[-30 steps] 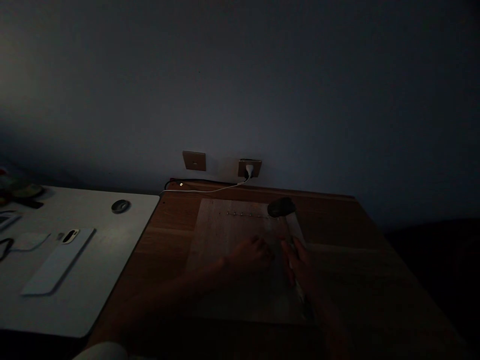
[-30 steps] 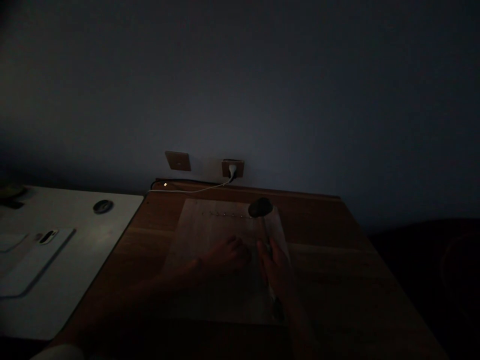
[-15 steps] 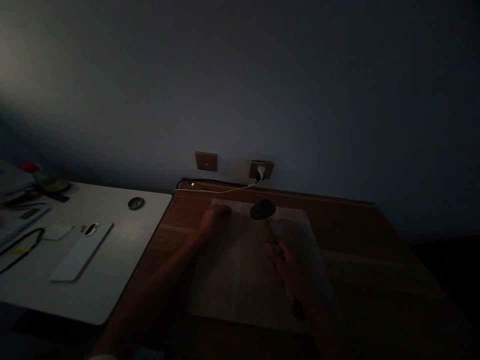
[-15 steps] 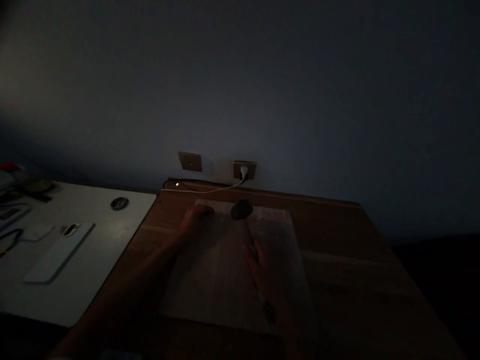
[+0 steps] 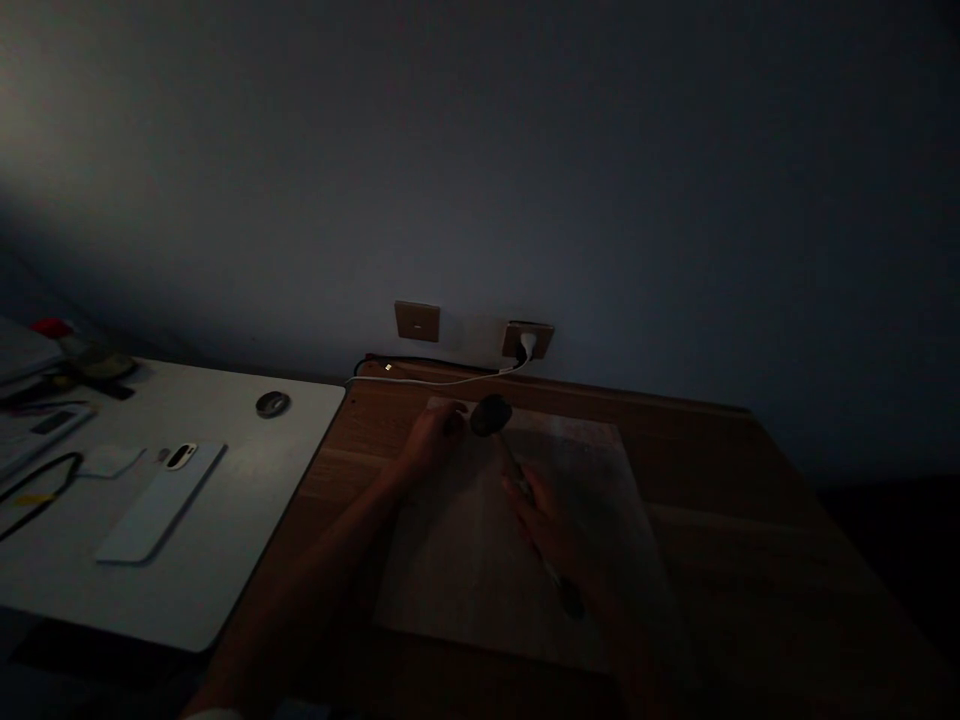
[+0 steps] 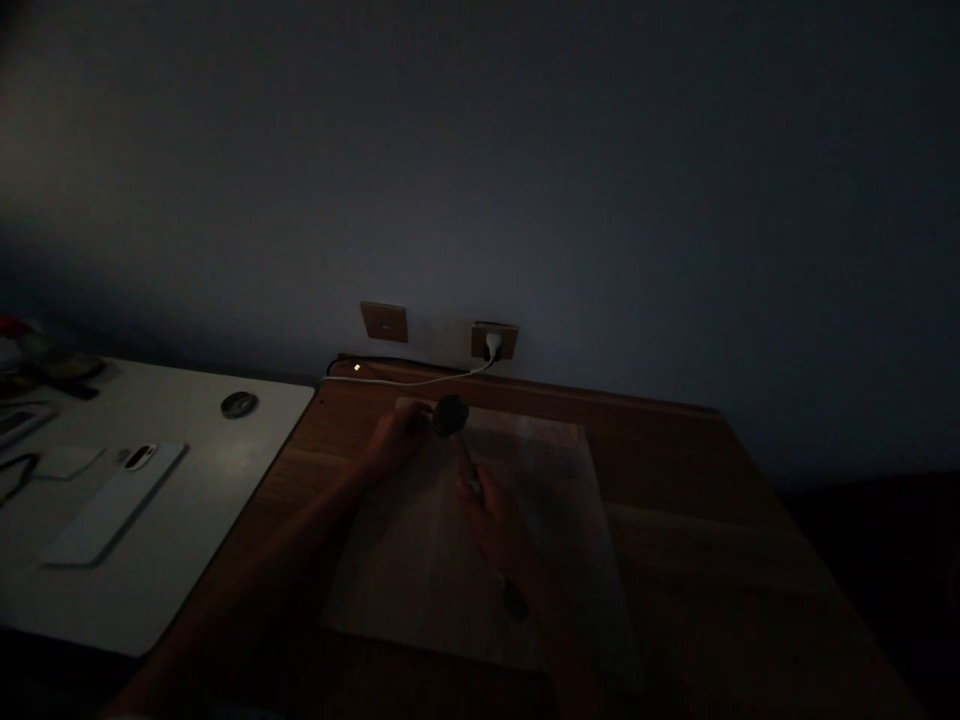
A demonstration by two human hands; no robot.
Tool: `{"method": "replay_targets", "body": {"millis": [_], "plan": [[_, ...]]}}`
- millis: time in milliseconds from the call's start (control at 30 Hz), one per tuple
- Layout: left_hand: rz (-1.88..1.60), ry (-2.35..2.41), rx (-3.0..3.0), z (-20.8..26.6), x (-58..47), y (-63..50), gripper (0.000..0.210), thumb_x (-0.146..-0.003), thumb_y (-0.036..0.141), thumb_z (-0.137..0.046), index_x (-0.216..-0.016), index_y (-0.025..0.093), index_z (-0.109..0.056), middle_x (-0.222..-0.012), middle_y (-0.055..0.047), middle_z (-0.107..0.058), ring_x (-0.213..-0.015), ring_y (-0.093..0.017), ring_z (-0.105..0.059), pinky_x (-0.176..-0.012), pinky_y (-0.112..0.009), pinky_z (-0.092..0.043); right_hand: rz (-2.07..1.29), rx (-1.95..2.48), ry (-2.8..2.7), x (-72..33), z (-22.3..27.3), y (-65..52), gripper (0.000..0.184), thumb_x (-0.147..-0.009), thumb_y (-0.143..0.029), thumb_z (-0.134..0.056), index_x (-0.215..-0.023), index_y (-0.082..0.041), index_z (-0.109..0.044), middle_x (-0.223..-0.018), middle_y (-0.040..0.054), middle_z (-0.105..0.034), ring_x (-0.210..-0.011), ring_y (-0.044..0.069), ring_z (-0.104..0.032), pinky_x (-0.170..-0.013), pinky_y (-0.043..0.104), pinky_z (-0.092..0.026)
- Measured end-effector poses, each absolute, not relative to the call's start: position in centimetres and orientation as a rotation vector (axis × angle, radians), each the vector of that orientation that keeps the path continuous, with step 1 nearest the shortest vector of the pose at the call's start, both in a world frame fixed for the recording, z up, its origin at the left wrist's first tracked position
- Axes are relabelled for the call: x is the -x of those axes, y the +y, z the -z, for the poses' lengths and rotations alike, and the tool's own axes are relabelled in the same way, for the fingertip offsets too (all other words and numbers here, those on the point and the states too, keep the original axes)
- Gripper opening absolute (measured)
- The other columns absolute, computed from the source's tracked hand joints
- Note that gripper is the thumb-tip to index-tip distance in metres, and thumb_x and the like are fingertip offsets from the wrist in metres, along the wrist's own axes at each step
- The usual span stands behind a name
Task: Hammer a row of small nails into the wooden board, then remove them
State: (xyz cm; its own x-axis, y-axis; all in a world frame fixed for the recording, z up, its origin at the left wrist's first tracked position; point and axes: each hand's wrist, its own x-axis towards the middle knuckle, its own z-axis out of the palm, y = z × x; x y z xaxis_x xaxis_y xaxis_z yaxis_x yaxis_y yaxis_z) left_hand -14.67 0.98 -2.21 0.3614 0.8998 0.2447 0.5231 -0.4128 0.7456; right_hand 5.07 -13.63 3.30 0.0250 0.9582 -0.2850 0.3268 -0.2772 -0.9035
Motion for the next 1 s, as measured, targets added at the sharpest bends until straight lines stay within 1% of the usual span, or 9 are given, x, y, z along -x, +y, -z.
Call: {"method": "replay_targets", "body": {"millis": [100, 167, 233, 333, 433, 533, 700, 833, 1000], "plan": [[-0.894, 1.225, -2.013, 2.5, 14.8, 0.8, 0.044, -0.079, 0.010, -0.065, -0.121, 0.022, -0.064, -0.095, -0.002, -0.075, -0.082, -0.017, -0.071, -0.073, -0.025, -0.054, -1.246, 1.655, -1.399, -4.5, -2.9, -12.9, 0.040, -0.095, -0.054, -0.047, -0.116, -0.023, -0.061, -0.063, -0.0054, -0.049, -0.045, 0.011, -0.042, -0.041, 0.023, -0.031], [-0.912, 1.208, -2.009, 2.7, 14.9, 0.8, 0.048, -0.079, 0.009, -0.066, -0.125, 0.022, -0.062, -0.101, -0.004, -0.075, -0.088, -0.018, -0.071, -0.077, -0.026, -0.054, -1.197, 1.660, -1.449, -4.2, -2.8, -12.5, 0.037, -0.095, -0.052, -0.048, -0.113, -0.022, -0.062, -0.064, -0.0038, -0.052, -0.051, 0.013, -0.049, -0.046, 0.024, -0.036], [-0.925, 1.212, -2.025, 2.8, 15.0, 0.8, 0.052, -0.077, 0.008, -0.066, -0.127, 0.021, -0.061, -0.106, -0.006, -0.074, -0.096, -0.021, -0.071, -0.083, -0.029, -0.054, -1.156, 1.650, -1.489, -4.1, -2.6, -12.3, 0.035, -0.095, -0.050, -0.049, -0.111, -0.022, -0.063, -0.070, -0.0009, -0.058, -0.061, 0.016, -0.057, -0.052, 0.025, -0.041], [-0.903, 1.236, -2.030, 2.7, 14.9, 0.8, 0.051, -0.077, 0.010, -0.068, -0.127, 0.019, -0.062, -0.108, -0.007, -0.074, -0.099, -0.024, -0.071, -0.086, -0.032, -0.054, -1.144, 1.620, -1.529, -4.1, -2.1, -12.2, 0.037, -0.096, -0.050, -0.048, -0.116, -0.022, -0.063, -0.081, 0.0033, -0.065, -0.075, 0.019, -0.063, -0.063, 0.029, -0.047], [-0.884, 1.214, -2.032, 2.4, 14.9, 0.8, 0.049, -0.079, 0.013, -0.068, -0.127, 0.018, -0.061, -0.108, -0.008, -0.073, -0.098, -0.023, -0.071, -0.086, -0.032, -0.054, -1.138, 1.617, -1.560, -4.2, -1.6, -12.1, 0.039, -0.097, -0.049, -0.046, -0.120, -0.022, -0.062, -0.089, 0.0059, -0.069, -0.082, 0.021, -0.065, -0.070, 0.031, -0.048], [-0.888, 1.224, -2.059, 2.4, 14.9, 0.8, 0.046, -0.081, 0.014, -0.065, -0.127, 0.018, -0.062, -0.107, -0.008, -0.073, -0.096, -0.023, -0.070, -0.086, -0.032, -0.054, -1.122, 1.640, -1.593, -4.4, -1.7, -11.9, 0.038, -0.098, -0.047, -0.044, -0.120, -0.021, -0.061, -0.092, 0.0071, -0.070, -0.084, 0.022, -0.066, -0.071, 0.032, -0.048], [-0.880, 1.238, -2.087, 2.8, 15.0, 1.0, 0.043, -0.082, 0.016, -0.065, -0.125, 0.018, -0.063, -0.108, -0.008, -0.073, -0.099, -0.024, -0.070, -0.088, -0.034, -0.054, -1.062, 1.667, -1.650, -4.4, -2.2, -11.5, 0.034, -0.098, -0.043, -0.046, -0.118, -0.022, -0.062, -0.093, 0.0073, -0.072, -0.082, 0.022, -0.067, -0.069, 0.032, -0.047], [-0.893, 1.236, -2.092, 3.0, 15.1, 1.1, 0.042, -0.084, 0.017, -0.064, -0.125, 0.021, -0.063, -0.105, -0.006, -0.072, -0.097, -0.022, -0.070, -0.085, -0.031, -0.054, -1.039, 1.675, -1.632, -4.3, -2.2, -11.5, 0.032, -0.098, -0.042, -0.047, -0.116, -0.022, -0.062, -0.094, 0.0076, -0.072, -0.084, 0.022, -0.068, -0.069, 0.031, -0.047], [-0.861, 1.255, -2.068, 2.6, 15.1, 0.9, 0.044, -0.083, 0.017, -0.063, -0.127, 0.021, -0.061, -0.099, -0.005, -0.074, -0.090, -0.021, -0.071, -0.081, -0.029, -0.054, -1.028, 1.685, -1.623, -4.4, -2.0, -11.6, 0.031, -0.098, -0.042, -0.045, -0.114, -0.021, -0.061, -0.091, 0.0073, -0.071, -0.080, 0.021, -0.067, -0.066, 0.030, -0.045]]}}
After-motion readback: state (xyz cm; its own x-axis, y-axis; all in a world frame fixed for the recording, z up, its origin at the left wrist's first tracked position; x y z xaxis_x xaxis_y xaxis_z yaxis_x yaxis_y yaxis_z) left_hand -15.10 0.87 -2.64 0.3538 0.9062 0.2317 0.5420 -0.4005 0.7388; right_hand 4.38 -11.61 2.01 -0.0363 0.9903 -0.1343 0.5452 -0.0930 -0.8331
